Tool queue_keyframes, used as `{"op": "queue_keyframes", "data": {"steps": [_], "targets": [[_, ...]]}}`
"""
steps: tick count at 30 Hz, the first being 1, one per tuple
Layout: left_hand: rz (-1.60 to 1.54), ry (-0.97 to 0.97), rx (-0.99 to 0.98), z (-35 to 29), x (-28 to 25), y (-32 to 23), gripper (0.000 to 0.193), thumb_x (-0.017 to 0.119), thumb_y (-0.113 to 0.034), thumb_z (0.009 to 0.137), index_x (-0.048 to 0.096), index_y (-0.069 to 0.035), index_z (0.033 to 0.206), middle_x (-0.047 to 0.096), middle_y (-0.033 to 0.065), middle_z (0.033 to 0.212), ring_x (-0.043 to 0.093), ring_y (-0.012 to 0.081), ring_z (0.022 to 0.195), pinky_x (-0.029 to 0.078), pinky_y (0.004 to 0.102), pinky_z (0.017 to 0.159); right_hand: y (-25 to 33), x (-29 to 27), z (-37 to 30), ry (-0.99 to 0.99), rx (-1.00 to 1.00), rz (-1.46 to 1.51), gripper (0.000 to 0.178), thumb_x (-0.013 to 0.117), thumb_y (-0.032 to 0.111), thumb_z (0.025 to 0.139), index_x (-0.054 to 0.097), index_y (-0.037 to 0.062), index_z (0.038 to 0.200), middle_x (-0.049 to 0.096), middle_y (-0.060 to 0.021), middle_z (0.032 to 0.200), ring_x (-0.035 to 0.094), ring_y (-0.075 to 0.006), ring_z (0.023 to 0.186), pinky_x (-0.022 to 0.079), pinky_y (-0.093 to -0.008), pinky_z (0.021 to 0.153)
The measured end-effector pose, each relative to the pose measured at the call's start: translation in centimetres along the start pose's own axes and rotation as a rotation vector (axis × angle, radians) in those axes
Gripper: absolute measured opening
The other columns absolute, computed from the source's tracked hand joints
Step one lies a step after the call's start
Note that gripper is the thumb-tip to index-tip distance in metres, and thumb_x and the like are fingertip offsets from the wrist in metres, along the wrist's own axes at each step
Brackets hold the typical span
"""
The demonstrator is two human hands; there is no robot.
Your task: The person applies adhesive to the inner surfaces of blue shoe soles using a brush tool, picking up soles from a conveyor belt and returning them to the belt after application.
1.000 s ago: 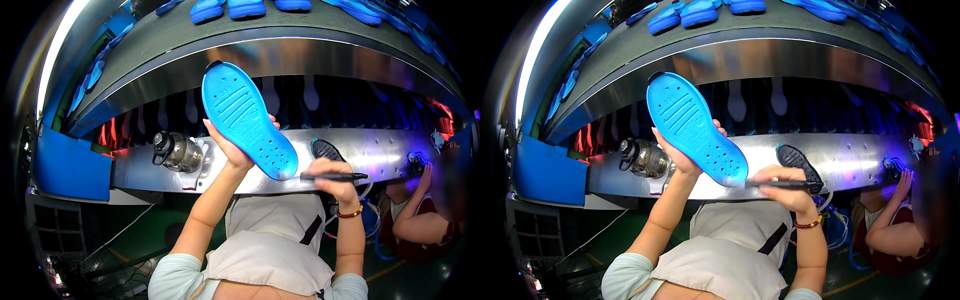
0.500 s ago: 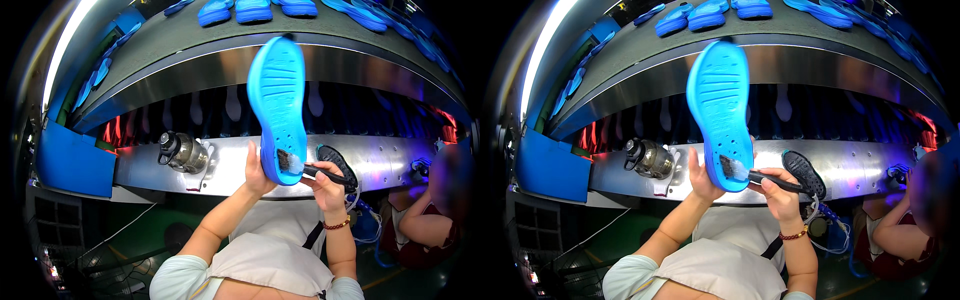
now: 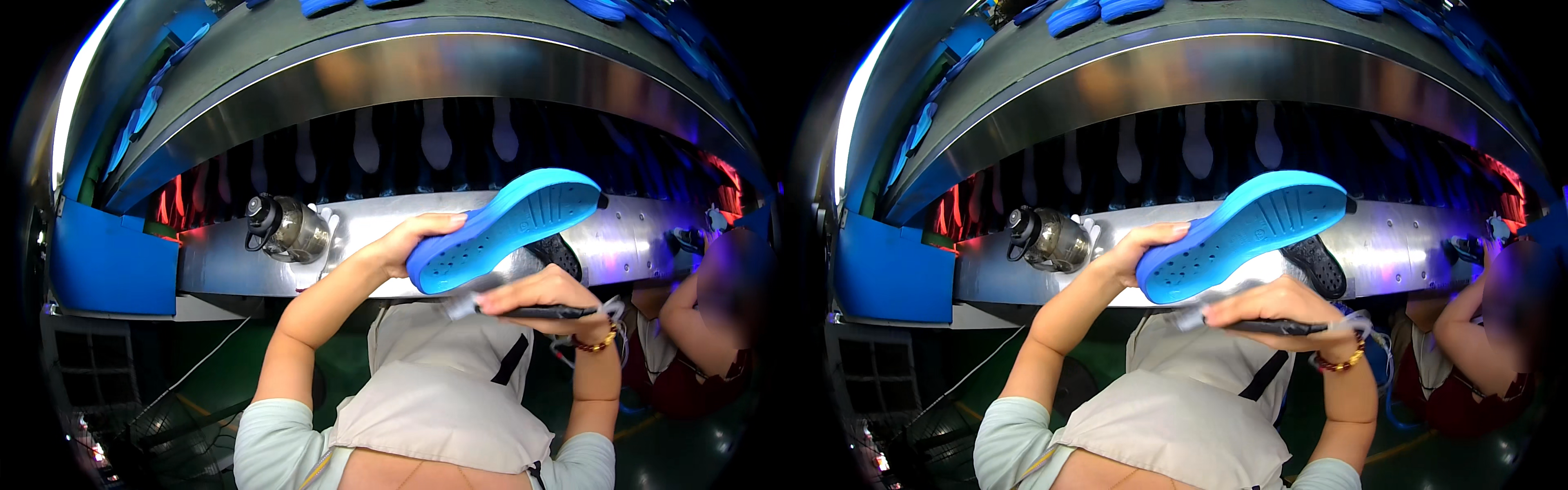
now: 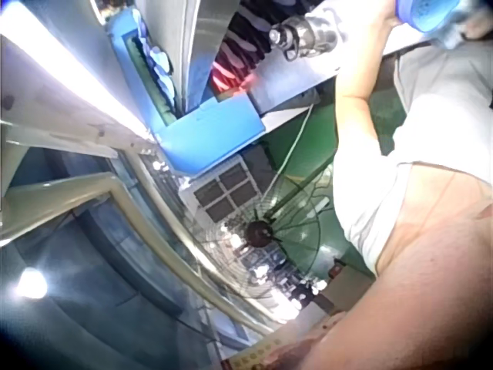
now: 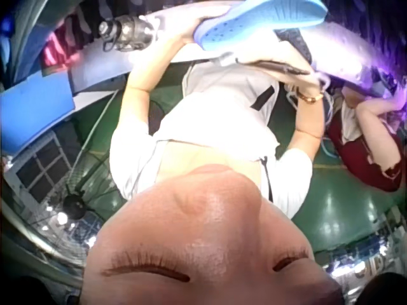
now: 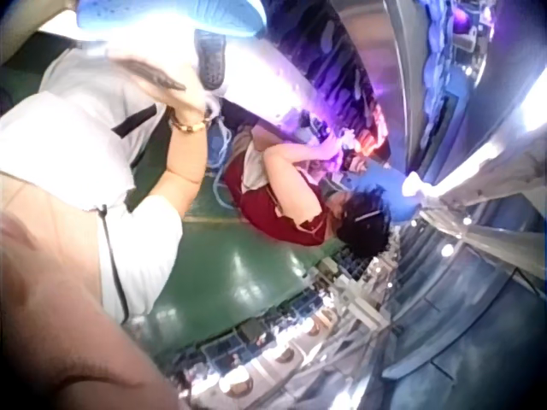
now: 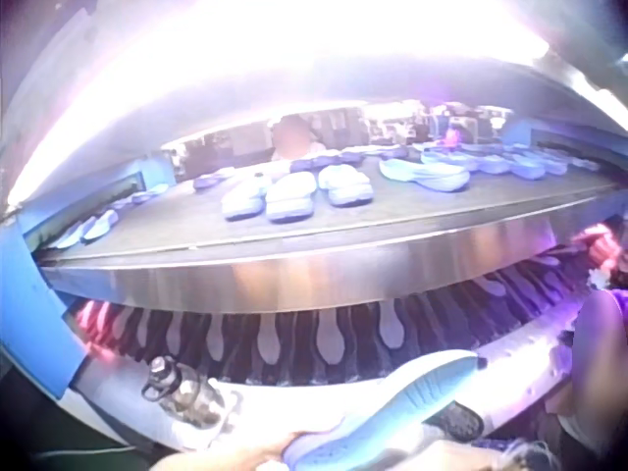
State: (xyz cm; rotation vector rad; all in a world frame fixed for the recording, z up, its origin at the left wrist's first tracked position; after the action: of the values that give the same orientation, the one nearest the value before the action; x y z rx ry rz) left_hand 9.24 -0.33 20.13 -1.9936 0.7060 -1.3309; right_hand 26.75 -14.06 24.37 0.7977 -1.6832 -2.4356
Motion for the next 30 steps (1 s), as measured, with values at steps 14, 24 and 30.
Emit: {"op": "queue_keyframes", "data": {"steps": [14, 24, 30], "targets": [[0.223, -0.015, -0.065, -1.4, -1.1, -0.8, 0.051, 0.049, -0.037, 0.083, 0.051, 0.003, 0.114, 0.057, 0.0165, 0.106, 0.058, 0.0200, 0.090, 0.046, 0.0301, 0.079, -2.0, -1.3, -0.8, -0.062, -0.012, -0.079, 0.017, 0.063, 0.000, 0.072, 0.063, 0.0002, 0.090, 0.064, -0.0143, 0.093, 0.062, -0.0241, 0.089, 0.049, -0.0299, 0.079], [-0.013, -0.079, 0.023, -2.2, -3.5, -0.8, 0.057, 0.047, -0.039, 0.082, 0.046, 0.004, 0.120, 0.054, 0.0193, 0.113, 0.055, 0.0248, 0.098, 0.042, 0.0337, 0.087, -3.2, -1.2, -2.1, -0.206, 0.056, -0.081, 0.020, 0.065, 0.000, 0.071, 0.064, 0.0003, 0.091, 0.065, -0.0124, 0.093, 0.063, -0.0222, 0.088, 0.048, -0.0291, 0.082], [-0.345, -0.055, 0.411, -1.7, -5.4, 0.7, 0.065, 0.040, -0.056, 0.082, 0.047, -0.004, 0.121, 0.050, 0.0123, 0.121, 0.047, 0.0268, 0.111, 0.036, 0.0457, 0.094, 0.4, -0.3, -1.4, -0.356, -0.080, -0.054, 0.028, 0.069, -0.002, 0.062, 0.064, -0.0006, 0.090, 0.065, -0.0122, 0.091, 0.058, -0.0248, 0.095, 0.047, -0.0311, 0.079]]}}
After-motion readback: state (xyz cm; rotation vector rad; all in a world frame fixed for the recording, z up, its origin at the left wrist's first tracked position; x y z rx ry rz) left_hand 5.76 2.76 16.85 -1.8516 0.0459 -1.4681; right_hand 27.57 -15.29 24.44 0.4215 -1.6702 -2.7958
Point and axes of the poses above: each hand's wrist, its own z-axis towards the middle knuckle, its own x-axis out of the palm, y = z × x, the point moved 1 cm from there along z, towards the middle knuckle
